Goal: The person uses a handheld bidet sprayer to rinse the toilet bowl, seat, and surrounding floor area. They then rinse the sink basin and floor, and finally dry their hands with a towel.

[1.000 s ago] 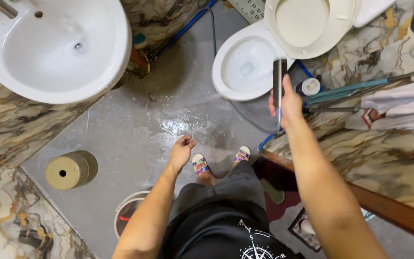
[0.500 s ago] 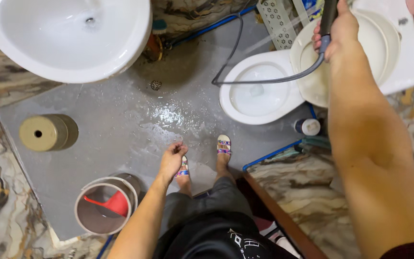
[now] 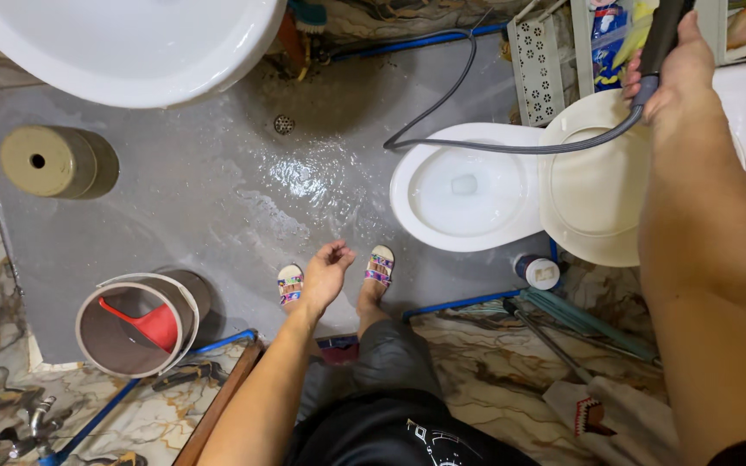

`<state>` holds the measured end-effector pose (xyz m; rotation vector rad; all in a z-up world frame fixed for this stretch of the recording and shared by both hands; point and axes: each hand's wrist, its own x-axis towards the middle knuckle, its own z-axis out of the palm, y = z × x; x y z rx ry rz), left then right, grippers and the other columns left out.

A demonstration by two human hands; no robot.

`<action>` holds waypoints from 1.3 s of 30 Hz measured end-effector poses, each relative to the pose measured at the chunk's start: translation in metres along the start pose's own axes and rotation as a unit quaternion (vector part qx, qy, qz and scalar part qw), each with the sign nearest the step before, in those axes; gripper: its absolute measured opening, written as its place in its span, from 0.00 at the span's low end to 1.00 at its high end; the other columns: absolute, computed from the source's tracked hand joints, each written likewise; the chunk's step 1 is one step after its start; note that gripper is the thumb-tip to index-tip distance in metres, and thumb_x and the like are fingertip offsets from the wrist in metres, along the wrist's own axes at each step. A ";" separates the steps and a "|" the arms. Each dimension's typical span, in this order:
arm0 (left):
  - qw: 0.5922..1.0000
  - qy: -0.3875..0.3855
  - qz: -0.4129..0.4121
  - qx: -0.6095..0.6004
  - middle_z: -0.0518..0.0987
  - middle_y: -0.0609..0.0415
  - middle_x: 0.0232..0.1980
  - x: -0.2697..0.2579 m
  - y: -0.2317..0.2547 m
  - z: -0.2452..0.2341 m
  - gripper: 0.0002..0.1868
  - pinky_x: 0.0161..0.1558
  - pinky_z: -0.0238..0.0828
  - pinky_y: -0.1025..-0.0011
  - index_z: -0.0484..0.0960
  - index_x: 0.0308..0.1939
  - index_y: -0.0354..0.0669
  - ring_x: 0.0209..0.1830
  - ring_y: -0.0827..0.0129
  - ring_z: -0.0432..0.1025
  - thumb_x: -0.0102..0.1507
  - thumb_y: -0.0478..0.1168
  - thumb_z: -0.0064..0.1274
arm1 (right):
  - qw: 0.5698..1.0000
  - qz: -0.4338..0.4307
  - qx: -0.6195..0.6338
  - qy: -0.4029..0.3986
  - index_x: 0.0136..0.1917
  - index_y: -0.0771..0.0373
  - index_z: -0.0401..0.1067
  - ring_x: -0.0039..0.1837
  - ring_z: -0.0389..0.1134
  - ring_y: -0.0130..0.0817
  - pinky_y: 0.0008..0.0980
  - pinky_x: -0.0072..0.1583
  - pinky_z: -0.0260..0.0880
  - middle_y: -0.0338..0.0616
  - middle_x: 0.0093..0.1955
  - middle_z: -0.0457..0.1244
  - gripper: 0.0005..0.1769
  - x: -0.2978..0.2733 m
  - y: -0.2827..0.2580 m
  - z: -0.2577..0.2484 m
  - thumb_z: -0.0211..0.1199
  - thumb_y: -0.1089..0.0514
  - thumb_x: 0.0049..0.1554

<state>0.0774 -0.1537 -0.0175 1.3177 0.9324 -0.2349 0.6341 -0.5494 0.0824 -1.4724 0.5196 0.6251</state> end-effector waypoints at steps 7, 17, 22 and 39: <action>0.999 -0.006 0.032 -0.016 0.81 0.48 0.57 0.011 0.026 0.028 0.25 0.59 0.70 0.72 0.74 0.64 0.31 0.57 0.67 0.74 0.64 0.38 0.57 | 0.996 0.068 0.017 -0.047 0.45 0.56 0.67 0.34 0.58 0.27 0.27 0.36 0.55 0.34 0.37 0.61 0.41 0.008 0.016 0.001 0.46 0.16 0.67; 0.999 -0.004 0.026 0.036 0.81 0.49 0.59 0.005 0.047 0.021 0.25 0.60 0.70 0.72 0.74 0.64 0.32 0.59 0.68 0.75 0.64 0.39 0.56 | 0.998 -0.012 0.022 -0.065 0.47 0.55 0.67 0.34 0.59 0.28 0.29 0.36 0.56 0.34 0.37 0.60 0.40 0.011 0.030 0.013 0.46 0.16 0.62; 0.999 0.005 0.004 0.050 0.81 0.49 0.58 0.005 0.035 0.008 0.25 0.59 0.70 0.72 0.74 0.64 0.33 0.58 0.67 0.75 0.64 0.39 0.56 | 0.997 -0.043 0.052 -0.034 0.46 0.56 0.66 0.34 0.60 0.29 0.29 0.36 0.57 0.36 0.37 0.60 0.39 -0.009 0.041 0.022 0.46 0.17 0.63; 0.992 -0.061 0.044 0.101 0.82 0.49 0.55 0.016 0.013 -0.042 0.25 0.58 0.72 0.72 0.76 0.63 0.32 0.55 0.68 0.76 0.63 0.39 0.58 | 0.994 -0.101 0.020 -0.027 0.47 0.60 0.67 0.29 0.60 0.29 0.28 0.31 0.57 0.39 0.32 0.60 0.38 -0.184 0.097 0.142 0.47 0.21 0.65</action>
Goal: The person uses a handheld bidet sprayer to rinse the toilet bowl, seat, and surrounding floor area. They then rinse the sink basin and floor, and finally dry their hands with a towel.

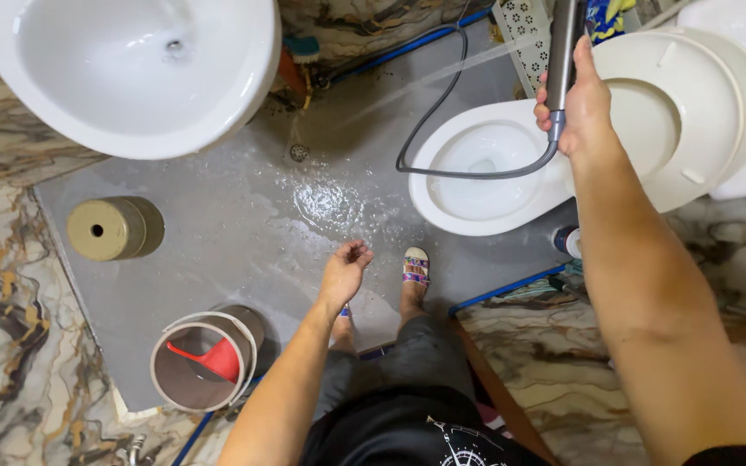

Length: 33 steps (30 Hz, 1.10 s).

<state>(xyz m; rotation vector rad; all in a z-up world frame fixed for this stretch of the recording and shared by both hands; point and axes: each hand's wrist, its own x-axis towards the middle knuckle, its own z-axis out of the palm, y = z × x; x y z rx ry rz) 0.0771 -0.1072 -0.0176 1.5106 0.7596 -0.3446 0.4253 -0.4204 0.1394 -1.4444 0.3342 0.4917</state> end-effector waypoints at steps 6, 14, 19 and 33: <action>0.999 -0.033 0.017 0.012 0.82 0.49 0.55 -0.022 -0.006 -0.047 0.26 0.57 0.71 0.71 0.76 0.63 0.34 0.54 0.67 0.76 0.63 0.40 0.59 | 0.997 -0.033 0.013 0.068 0.47 0.63 0.67 0.26 0.58 0.31 0.30 0.28 0.56 0.41 0.30 0.59 0.37 -0.100 0.033 0.025 0.46 0.26 0.67; 0.986 -0.086 0.026 0.141 0.83 0.48 0.57 -0.047 -0.021 -0.101 0.27 0.59 0.71 0.71 0.76 0.62 0.34 0.57 0.65 0.77 0.62 0.44 0.60 | 0.966 -0.033 0.152 0.206 0.48 0.61 0.65 0.26 0.57 0.31 0.30 0.27 0.53 0.41 0.31 0.58 0.35 -0.288 0.165 0.044 0.43 0.27 0.67; 0.979 -0.124 0.036 0.159 0.82 0.47 0.59 -0.053 -0.019 -0.114 0.28 0.60 0.71 0.70 0.76 0.64 0.35 0.58 0.64 0.76 0.62 0.43 0.59 | 0.943 0.030 0.215 0.251 0.47 0.60 0.64 0.26 0.56 0.31 0.29 0.28 0.53 0.41 0.31 0.57 0.36 -0.363 0.230 0.039 0.44 0.24 0.65; 0.931 -0.267 0.051 0.243 0.82 0.46 0.58 -0.075 0.001 -0.020 0.24 0.61 0.71 0.70 0.76 0.63 0.35 0.59 0.64 0.77 0.63 0.39 0.57 | 0.883 0.019 0.271 0.383 0.46 0.59 0.67 0.24 0.58 0.30 0.29 0.26 0.54 0.40 0.29 0.59 0.34 -0.418 0.285 0.007 0.46 0.25 0.63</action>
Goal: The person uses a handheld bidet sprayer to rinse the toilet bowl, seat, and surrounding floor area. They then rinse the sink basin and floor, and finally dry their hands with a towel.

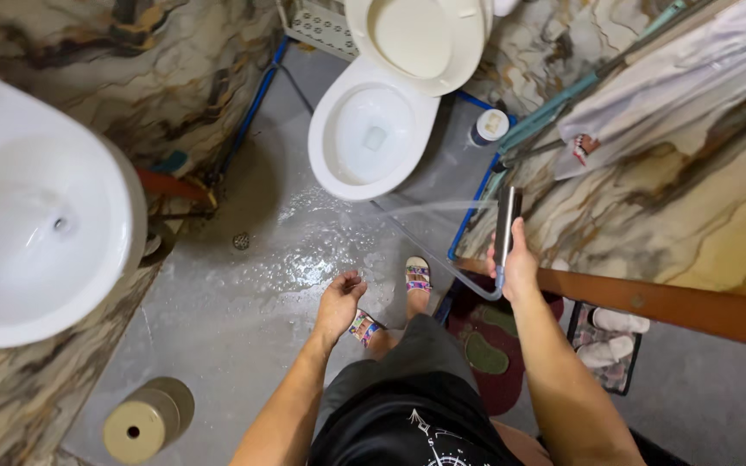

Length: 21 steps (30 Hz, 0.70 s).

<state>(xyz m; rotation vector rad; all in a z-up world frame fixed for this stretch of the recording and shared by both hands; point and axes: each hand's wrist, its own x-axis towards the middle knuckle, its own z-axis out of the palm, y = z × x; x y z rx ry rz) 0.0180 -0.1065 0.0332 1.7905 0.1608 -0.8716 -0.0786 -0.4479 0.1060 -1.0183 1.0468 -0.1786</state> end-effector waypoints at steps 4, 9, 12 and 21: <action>1.000 -0.031 0.000 0.003 0.82 0.47 0.59 0.006 0.028 0.027 0.24 0.62 0.70 0.70 0.75 0.64 0.35 0.60 0.65 0.76 0.64 0.39 0.55 | 0.993 -0.064 0.010 0.098 0.44 0.60 0.69 0.24 0.58 0.29 0.29 0.26 0.55 0.41 0.28 0.60 0.31 0.018 -0.018 -0.009 0.50 0.29 0.65; 0.999 -0.047 0.009 0.005 0.82 0.47 0.59 0.016 0.046 0.060 0.24 0.62 0.70 0.70 0.74 0.64 0.34 0.60 0.64 0.76 0.64 0.39 0.56 | 0.988 -0.081 -0.016 0.133 0.41 0.61 0.67 0.25 0.60 0.29 0.30 0.25 0.57 0.40 0.29 0.61 0.30 0.041 0.004 -0.018 0.51 0.33 0.66; 0.998 -0.062 0.009 0.012 0.82 0.46 0.59 0.033 0.048 0.084 0.24 0.62 0.70 0.69 0.75 0.63 0.34 0.60 0.64 0.76 0.63 0.38 0.56 | 0.983 -0.093 0.040 0.150 0.42 0.59 0.67 0.24 0.61 0.30 0.29 0.26 0.59 0.41 0.29 0.62 0.27 0.063 0.038 -0.026 0.51 0.34 0.65; 0.993 -0.082 0.077 0.035 0.82 0.48 0.58 0.173 0.007 0.163 0.24 0.62 0.70 0.69 0.75 0.63 0.34 0.59 0.65 0.75 0.64 0.38 0.56 | 0.974 -0.174 -0.021 0.144 0.44 0.62 0.67 0.27 0.61 0.26 0.26 0.29 0.61 0.40 0.31 0.62 0.27 0.193 0.151 -0.052 0.50 0.36 0.67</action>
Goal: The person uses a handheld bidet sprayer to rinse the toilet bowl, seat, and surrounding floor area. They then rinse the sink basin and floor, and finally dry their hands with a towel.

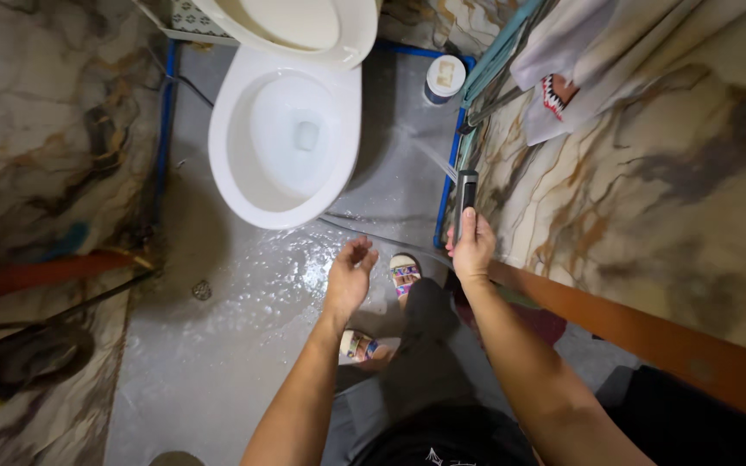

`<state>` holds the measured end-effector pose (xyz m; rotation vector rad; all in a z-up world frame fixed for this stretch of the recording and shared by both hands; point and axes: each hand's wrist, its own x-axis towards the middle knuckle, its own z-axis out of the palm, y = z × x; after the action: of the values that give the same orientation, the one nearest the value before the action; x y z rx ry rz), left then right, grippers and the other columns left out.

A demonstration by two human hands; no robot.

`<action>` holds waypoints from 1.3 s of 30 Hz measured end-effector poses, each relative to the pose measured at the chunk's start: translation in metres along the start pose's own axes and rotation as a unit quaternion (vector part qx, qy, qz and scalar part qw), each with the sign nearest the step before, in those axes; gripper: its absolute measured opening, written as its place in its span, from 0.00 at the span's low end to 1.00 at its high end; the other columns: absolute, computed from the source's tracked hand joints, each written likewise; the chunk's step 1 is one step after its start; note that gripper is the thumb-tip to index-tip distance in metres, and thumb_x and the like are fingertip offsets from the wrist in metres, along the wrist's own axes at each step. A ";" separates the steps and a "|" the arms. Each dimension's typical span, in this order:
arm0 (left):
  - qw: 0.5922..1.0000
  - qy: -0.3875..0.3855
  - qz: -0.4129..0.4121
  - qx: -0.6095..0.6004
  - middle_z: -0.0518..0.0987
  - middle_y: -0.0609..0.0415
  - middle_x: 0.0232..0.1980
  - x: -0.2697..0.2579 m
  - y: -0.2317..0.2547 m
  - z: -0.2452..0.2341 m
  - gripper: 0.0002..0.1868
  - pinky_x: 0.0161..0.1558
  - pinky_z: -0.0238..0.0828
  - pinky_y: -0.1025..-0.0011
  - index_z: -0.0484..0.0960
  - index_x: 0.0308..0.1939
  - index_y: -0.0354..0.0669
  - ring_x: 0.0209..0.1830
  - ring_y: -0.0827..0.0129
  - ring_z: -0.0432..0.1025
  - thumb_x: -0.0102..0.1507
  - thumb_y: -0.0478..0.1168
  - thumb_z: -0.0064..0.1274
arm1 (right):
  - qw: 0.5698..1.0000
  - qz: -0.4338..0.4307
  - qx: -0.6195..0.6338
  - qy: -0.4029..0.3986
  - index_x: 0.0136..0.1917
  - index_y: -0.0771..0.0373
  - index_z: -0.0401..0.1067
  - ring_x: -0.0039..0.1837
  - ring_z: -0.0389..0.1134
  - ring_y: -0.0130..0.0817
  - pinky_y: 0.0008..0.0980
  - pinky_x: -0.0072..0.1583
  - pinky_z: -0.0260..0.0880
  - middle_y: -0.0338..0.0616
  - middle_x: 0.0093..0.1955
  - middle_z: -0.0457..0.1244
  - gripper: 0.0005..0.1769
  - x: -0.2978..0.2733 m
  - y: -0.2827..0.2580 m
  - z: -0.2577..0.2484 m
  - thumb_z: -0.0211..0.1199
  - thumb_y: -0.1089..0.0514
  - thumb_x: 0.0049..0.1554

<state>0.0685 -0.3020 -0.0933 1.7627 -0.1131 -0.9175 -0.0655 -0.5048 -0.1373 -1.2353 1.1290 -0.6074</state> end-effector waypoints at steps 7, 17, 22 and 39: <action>0.998 -0.010 0.052 0.032 0.82 0.49 0.57 0.117 -0.057 0.031 0.24 0.60 0.70 0.70 0.75 0.64 0.35 0.58 0.67 0.76 0.64 0.39 0.57 | 0.997 -0.028 0.062 0.034 0.42 0.63 0.67 0.27 0.61 0.27 0.27 0.29 0.60 0.41 0.30 0.61 0.28 0.077 0.107 0.011 0.46 0.37 0.68; 0.996 -0.028 0.066 0.057 0.82 0.50 0.59 0.246 -0.167 0.064 0.26 0.58 0.72 0.71 0.74 0.65 0.38 0.57 0.68 0.76 0.63 0.38 0.56 | 0.983 -0.127 0.136 0.007 0.42 0.66 0.65 0.29 0.62 0.30 0.28 0.32 0.63 0.44 0.31 0.61 0.31 0.165 0.242 0.051 0.42 0.38 0.70; 0.989 -0.027 0.134 0.063 0.82 0.48 0.60 0.311 -0.214 0.069 0.24 0.59 0.72 0.71 0.74 0.64 0.35 0.57 0.67 0.76 0.65 0.38 0.56 | 0.971 -0.184 0.145 -0.053 0.44 0.67 0.64 0.31 0.63 0.31 0.29 0.35 0.64 0.46 0.34 0.62 0.30 0.185 0.285 0.076 0.43 0.38 0.70; 0.989 -0.038 0.135 0.036 0.81 0.48 0.59 0.337 -0.258 0.060 0.24 0.59 0.71 0.72 0.74 0.65 0.34 0.57 0.68 0.75 0.65 0.37 0.55 | 0.951 -0.147 0.269 -0.041 0.48 0.70 0.66 0.30 0.62 0.36 0.33 0.33 0.62 0.49 0.33 0.61 0.35 0.203 0.311 0.073 0.42 0.34 0.69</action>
<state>0.1754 -0.4107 -0.4943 1.7267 -0.4283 -0.7899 0.0154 -0.5636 -0.5027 -0.9420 0.6456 -1.0048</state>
